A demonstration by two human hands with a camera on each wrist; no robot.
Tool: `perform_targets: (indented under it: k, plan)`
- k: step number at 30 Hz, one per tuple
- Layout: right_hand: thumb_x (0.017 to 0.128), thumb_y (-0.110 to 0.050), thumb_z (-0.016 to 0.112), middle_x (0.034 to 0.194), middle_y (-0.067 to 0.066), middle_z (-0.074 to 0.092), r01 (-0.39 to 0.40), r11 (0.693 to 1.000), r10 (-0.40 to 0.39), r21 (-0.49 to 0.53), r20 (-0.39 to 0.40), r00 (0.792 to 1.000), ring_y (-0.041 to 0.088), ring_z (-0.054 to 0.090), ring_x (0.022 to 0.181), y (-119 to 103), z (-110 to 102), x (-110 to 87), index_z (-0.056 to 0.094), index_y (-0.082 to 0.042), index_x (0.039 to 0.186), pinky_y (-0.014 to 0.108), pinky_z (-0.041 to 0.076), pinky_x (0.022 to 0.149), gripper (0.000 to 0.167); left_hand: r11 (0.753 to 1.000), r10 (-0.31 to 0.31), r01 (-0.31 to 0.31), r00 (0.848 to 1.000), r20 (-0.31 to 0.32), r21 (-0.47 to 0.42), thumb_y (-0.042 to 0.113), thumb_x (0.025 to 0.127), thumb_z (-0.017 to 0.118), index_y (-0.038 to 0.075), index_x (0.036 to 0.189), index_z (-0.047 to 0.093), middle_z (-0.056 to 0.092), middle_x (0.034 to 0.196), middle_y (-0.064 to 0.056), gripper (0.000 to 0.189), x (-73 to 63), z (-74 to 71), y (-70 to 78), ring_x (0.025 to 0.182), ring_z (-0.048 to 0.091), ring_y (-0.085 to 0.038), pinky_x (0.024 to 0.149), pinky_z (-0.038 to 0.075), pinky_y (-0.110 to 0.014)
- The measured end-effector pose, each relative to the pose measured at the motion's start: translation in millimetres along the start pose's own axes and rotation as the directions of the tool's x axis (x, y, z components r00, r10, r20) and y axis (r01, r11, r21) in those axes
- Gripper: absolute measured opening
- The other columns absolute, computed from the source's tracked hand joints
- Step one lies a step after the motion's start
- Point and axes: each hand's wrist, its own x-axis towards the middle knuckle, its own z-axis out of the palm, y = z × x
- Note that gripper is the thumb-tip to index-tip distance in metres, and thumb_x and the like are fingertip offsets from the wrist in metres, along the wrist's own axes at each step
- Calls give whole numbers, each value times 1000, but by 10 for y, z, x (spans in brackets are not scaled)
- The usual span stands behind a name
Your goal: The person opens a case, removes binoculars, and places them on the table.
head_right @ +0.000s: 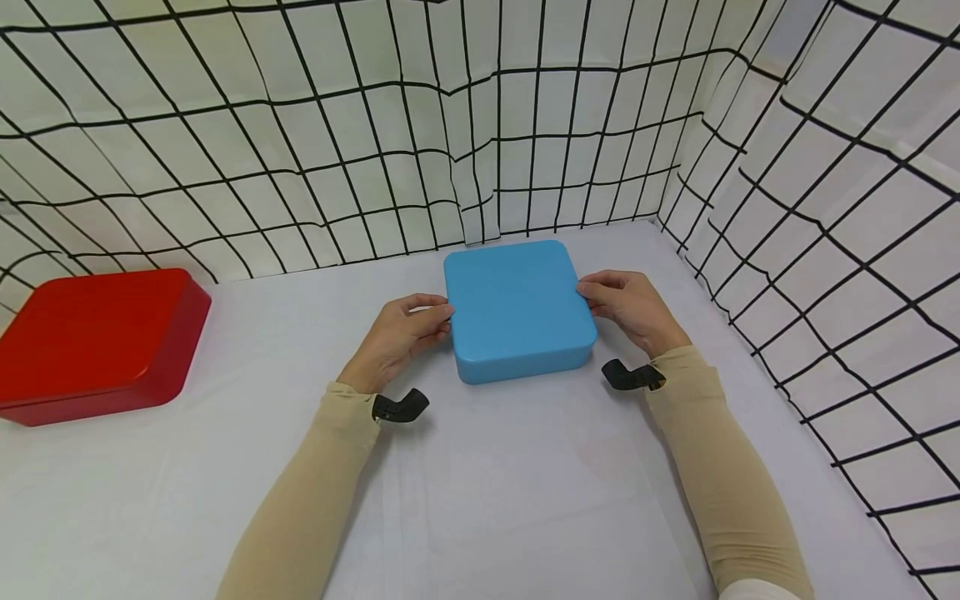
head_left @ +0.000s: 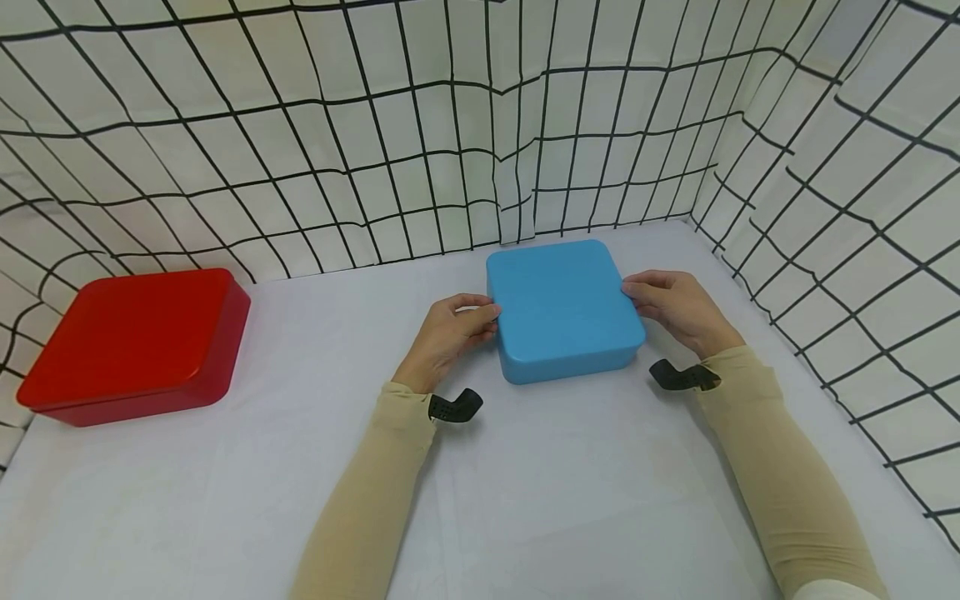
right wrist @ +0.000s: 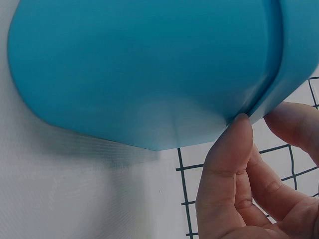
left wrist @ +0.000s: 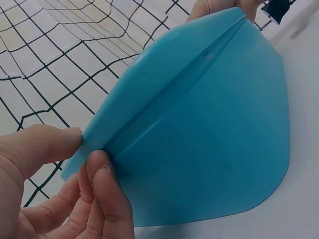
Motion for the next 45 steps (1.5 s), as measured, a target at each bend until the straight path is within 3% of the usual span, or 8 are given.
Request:
perform_targets:
  k: [18, 28, 45]
  plan:
    - [100, -45, 67, 132, -1, 59, 13, 1000, -13, 0, -2, 1000, 8, 61, 115, -61, -50, -71, 54, -4, 143, 13, 54, 93, 61, 1000, -1, 1, 1000, 15, -2, 19, 96, 75, 6, 127, 64, 73, 96, -2, 36, -34, 26, 49, 84, 70, -8, 84, 60, -22]
    - [99, -39, 70, 120, -7, 66, 32, 998, -32, 51, 3, 999, 6, 65, 108, -54, -57, -80, 57, -2, 139, 15, 56, 91, 57, 1000, 2, -1, 1000, 26, -7, 19, 96, 74, 6, 127, 64, 73, 97, -2, 35, -51, 22, 59, 85, 70, -9, 84, 60, -22]
    - [97, -41, 71, 119, -8, 67, 26, 995, -26, 96, 3, 1000, 5, 66, 107, -93, -89, -105, 57, -3, 138, 17, 56, 91, 57, 1000, 18, -17, 999, 31, -27, 19, 96, 75, 6, 126, 64, 73, 93, 0, 35, -116, 51, 129, 83, 70, -8, 88, 61, -25]
